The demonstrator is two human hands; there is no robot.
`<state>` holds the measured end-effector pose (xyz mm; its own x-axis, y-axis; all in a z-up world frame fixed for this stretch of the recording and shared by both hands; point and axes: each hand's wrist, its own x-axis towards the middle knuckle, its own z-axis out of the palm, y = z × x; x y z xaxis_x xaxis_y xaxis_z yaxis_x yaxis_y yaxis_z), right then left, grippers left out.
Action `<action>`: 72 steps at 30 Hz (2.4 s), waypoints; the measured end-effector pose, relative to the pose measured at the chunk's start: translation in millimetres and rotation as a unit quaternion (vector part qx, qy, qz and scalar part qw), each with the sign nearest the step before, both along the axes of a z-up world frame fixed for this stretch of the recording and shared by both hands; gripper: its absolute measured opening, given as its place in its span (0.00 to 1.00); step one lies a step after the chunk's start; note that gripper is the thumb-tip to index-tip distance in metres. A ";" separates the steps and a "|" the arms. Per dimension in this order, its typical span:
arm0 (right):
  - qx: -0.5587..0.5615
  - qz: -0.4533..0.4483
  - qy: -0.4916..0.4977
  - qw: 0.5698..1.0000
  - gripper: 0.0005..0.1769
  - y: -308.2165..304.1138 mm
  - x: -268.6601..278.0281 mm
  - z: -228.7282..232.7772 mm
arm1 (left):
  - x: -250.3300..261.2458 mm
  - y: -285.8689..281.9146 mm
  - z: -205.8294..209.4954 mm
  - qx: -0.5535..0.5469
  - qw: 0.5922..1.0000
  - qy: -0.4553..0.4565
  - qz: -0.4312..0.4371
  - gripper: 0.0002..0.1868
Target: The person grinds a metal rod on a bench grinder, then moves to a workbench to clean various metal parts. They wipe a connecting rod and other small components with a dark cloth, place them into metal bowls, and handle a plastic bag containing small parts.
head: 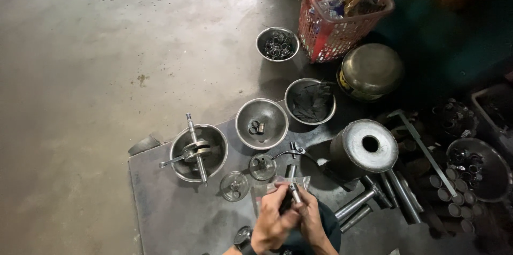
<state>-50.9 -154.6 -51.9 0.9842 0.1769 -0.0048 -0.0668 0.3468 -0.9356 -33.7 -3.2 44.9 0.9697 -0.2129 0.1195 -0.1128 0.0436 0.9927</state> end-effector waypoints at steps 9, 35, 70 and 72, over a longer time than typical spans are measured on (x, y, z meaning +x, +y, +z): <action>0.018 -0.025 0.007 0.999 0.31 -7.0 -8.6 -34.5 | -7.3 -10.1 -19.2 0.074 0.991 -0.095 0.050 0.23; 0.039 -0.041 0.011 0.998 0.38 15.1 3.4 39.0 | -2.7 1.4 -13.8 0.004 0.996 0.089 0.005 0.12; -0.195 -0.305 0.033 0.932 0.11 -74.3 22.8 10.5 | 23.8 4.8 -17.3 0.036 0.986 0.134 0.095 0.05; -0.266 -0.296 -0.019 0.917 0.10 -74.4 20.1 6.2 | 25.2 -3.9 -15.2 0.060 0.990 0.091 0.088 0.04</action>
<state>-30.7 -229.0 -45.7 0.9083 -0.4062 0.1003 0.0212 -0.1948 -0.9806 -8.5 -7.1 29.7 0.9963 -0.0398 -0.0761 0.0728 -0.0797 0.9942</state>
